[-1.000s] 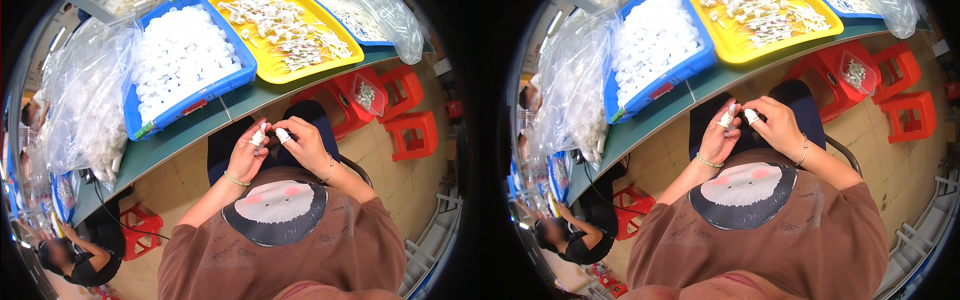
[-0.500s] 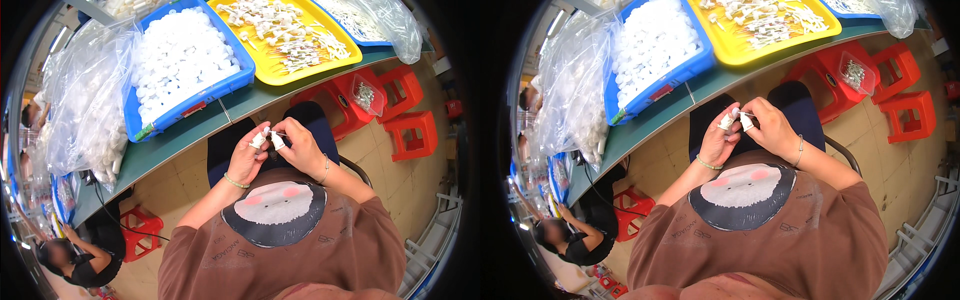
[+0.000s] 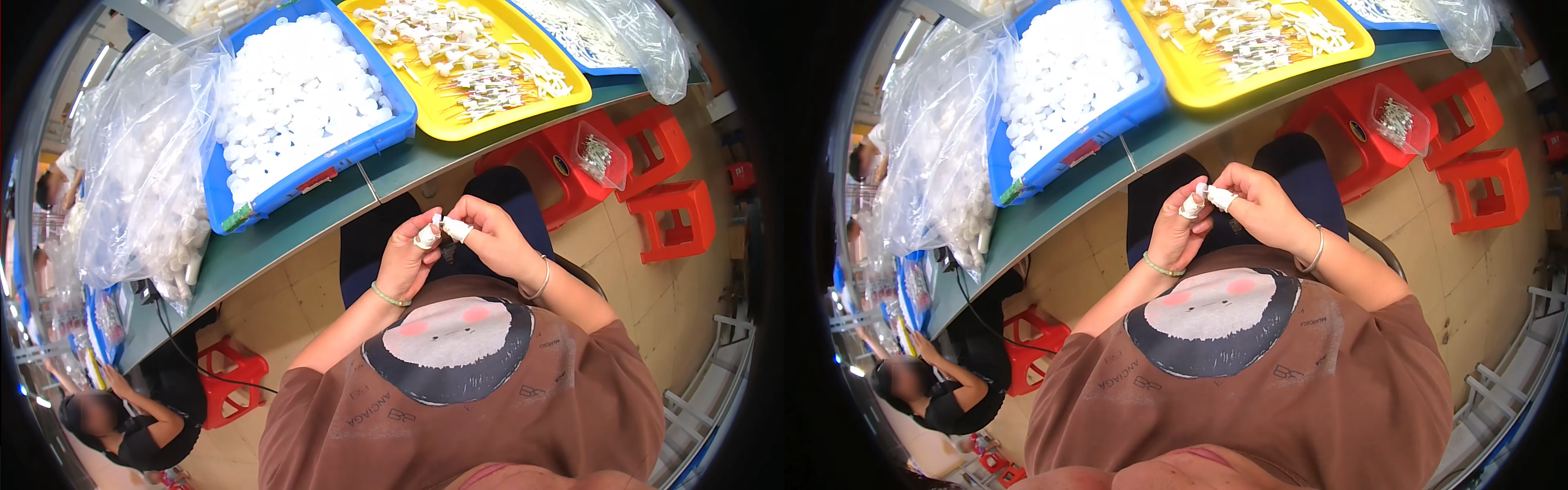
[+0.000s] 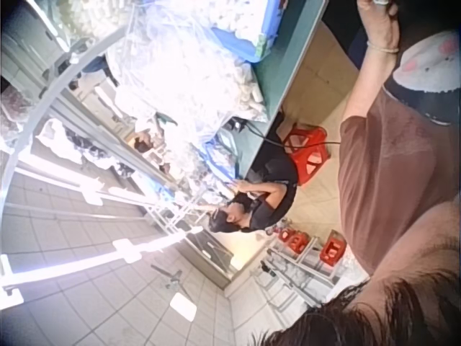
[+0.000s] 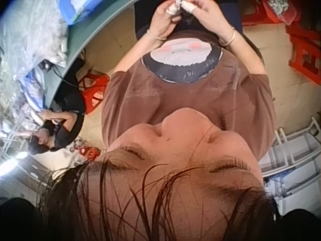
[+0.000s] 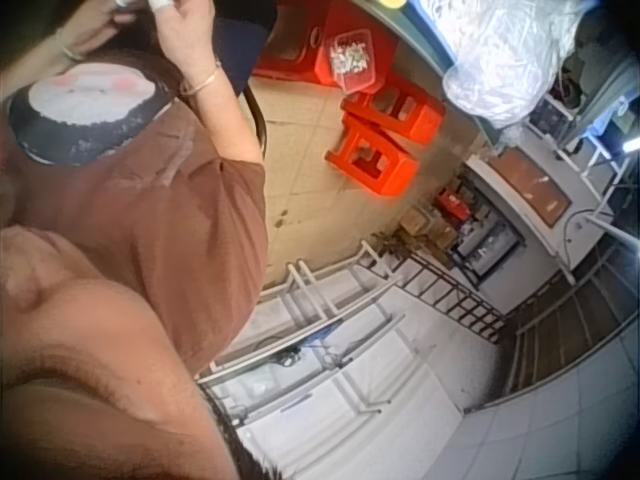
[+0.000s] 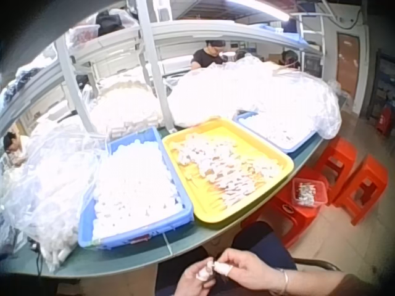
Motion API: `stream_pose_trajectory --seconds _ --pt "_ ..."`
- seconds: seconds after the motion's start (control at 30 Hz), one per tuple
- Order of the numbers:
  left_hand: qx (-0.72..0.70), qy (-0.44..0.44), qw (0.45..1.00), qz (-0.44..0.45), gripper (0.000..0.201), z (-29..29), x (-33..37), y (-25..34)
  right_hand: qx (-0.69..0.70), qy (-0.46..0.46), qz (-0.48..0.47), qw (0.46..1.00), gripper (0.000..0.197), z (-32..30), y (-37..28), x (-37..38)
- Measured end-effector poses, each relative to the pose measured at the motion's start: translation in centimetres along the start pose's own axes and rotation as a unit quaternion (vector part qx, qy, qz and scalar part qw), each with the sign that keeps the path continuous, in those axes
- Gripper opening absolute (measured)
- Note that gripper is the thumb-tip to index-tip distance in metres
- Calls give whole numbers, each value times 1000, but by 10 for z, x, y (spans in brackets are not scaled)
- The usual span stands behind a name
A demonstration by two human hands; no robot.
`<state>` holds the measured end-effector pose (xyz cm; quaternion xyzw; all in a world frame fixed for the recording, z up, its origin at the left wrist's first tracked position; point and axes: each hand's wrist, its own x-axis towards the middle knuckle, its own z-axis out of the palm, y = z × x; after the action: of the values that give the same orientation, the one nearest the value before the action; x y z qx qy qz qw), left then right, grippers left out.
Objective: The person repeatedly picks small white cotton pieces from a blue tray and sticks them onto thin sticks from a yellow tray, then places the assembled items back into the yellow tray. The process is continuous and repetitive throughout the clip.
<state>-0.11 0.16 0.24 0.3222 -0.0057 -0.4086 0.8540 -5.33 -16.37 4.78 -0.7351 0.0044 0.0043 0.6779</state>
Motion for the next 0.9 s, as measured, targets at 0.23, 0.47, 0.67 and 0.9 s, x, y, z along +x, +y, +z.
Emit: stream_pose_trajectory --seconds 0.23,0.47,0.67,0.9 --pt "81 23 996 -20 18 7 -1 2 -361 24 -255 897 14 1 -3 0" --pt "42 -11 999 21 20 15 -6 11 -356 87 -264 892 18 -48 -72 15" --pt "24 -44 999 13 24 15 -5 10 -574 240 -188 760 21 -184 -90 89" --pt "15 -51 998 38 28 14 -6 17 -600 165 -20 782 16 -178 -103 106"
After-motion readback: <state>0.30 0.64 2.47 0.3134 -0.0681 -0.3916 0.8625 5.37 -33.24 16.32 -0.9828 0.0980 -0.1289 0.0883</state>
